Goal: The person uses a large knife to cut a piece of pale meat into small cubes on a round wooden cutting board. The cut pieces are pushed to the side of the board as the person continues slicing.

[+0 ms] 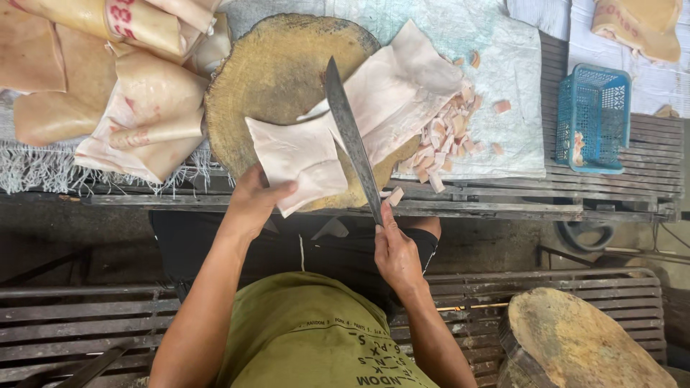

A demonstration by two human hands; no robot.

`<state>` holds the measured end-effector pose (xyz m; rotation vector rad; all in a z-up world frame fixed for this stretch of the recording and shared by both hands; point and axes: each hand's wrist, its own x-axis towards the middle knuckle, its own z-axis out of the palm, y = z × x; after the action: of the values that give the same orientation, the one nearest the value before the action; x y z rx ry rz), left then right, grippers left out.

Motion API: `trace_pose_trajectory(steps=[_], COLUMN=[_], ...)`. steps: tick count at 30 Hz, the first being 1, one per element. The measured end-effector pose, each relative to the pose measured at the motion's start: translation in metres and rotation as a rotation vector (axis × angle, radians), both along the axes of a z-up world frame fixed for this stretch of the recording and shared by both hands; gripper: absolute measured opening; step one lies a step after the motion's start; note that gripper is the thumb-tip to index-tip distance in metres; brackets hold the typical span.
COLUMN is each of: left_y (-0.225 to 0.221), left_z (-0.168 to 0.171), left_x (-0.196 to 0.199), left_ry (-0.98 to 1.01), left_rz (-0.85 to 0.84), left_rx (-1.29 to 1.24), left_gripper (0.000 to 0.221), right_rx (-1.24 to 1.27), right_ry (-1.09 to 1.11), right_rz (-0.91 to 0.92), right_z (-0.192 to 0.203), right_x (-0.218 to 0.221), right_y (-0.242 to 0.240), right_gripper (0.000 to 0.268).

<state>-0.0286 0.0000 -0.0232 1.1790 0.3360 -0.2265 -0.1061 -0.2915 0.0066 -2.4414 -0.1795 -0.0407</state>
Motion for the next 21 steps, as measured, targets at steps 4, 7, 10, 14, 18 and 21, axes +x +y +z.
trace_pose_trajectory(steps=[4, 7, 10, 14, 18, 21], left_y=[0.010, 0.008, 0.009, 0.010, 0.010, 0.016], left_z=[0.001, 0.006, 0.009, 0.005, -0.002, -0.003], left_x=[-0.008, -0.004, -0.004, -0.005, -0.015, -0.010], left_ry=[0.105, 0.112, 0.114, 0.121, 0.013, 0.099], left_rz=[-0.077, -0.072, -0.087, -0.087, -0.058, -0.039], left_rx=[0.130, 0.164, 0.177, 0.194, 0.091, 0.043], left_gripper=[0.052, 0.052, 0.053, 0.055, 0.055, 0.058], right_rx=[-0.048, -0.078, 0.000, 0.311, -0.242, -0.183], right_ry=[-0.092, -0.119, -0.201, -0.251, -0.038, -0.021], right_rz=[0.076, 0.039, -0.035, -0.155, 0.119, 0.065], right_z=[-0.002, 0.003, 0.011, 0.000, -0.014, -0.005], right_x=[0.002, 0.002, -0.002, 0.001, 0.000, -0.001], right_y=[0.009, 0.002, -0.019, -0.021, 0.003, -0.003], right_gripper=[0.062, 0.060, 0.058, 0.035, 0.068, 0.060])
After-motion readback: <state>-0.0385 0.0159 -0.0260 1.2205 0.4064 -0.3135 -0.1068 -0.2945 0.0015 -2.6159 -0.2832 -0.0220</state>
